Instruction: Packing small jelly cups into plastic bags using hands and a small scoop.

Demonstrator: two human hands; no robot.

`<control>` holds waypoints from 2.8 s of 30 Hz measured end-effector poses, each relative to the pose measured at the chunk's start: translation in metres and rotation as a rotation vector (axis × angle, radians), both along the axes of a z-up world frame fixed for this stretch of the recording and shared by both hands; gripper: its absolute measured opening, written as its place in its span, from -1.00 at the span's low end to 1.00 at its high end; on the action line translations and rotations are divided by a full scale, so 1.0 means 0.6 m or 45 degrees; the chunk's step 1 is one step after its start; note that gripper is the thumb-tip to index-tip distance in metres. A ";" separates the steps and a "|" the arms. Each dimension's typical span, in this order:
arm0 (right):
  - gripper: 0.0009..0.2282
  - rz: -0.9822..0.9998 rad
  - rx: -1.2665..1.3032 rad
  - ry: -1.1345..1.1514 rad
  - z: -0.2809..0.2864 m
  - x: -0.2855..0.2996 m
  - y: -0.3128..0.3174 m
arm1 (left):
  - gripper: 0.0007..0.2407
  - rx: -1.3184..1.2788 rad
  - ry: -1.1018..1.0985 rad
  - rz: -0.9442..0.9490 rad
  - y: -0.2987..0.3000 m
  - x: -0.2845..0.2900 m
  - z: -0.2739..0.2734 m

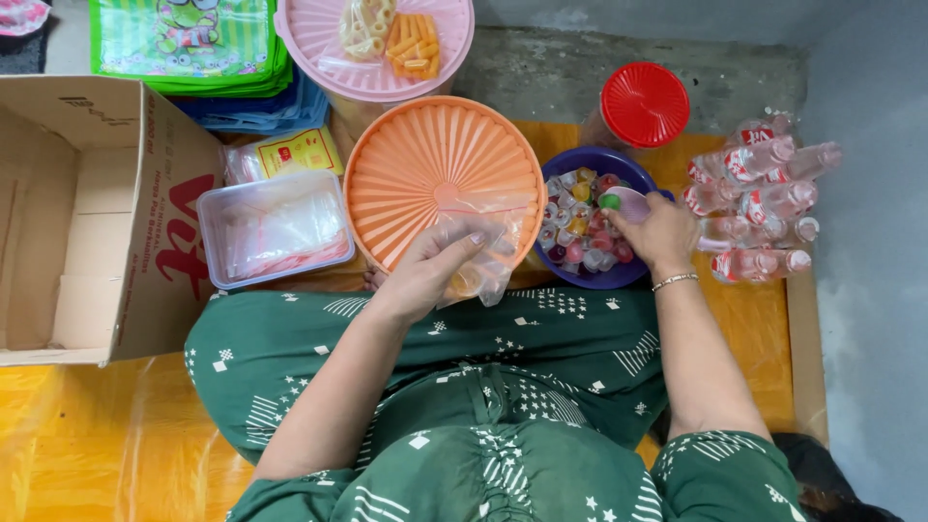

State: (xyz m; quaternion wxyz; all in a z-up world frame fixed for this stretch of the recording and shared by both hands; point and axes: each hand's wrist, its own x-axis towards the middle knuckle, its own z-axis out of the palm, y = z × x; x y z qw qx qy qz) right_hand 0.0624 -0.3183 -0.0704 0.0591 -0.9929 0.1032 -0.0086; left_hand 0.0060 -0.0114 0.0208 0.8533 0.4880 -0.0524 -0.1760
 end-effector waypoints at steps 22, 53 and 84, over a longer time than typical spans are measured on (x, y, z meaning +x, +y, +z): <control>-0.66 0.825 0.373 -0.035 0.339 -0.044 0.263 | -0.81 0.376 -0.283 0.188 0.039 -0.003 -0.033; -0.61 0.821 0.148 0.183 0.364 -0.031 0.289 | -0.74 0.288 -0.251 0.039 0.070 -0.011 -0.026; -0.55 1.020 0.346 0.195 0.342 -0.042 0.315 | -0.75 -0.067 -0.409 0.002 0.048 -0.009 -0.018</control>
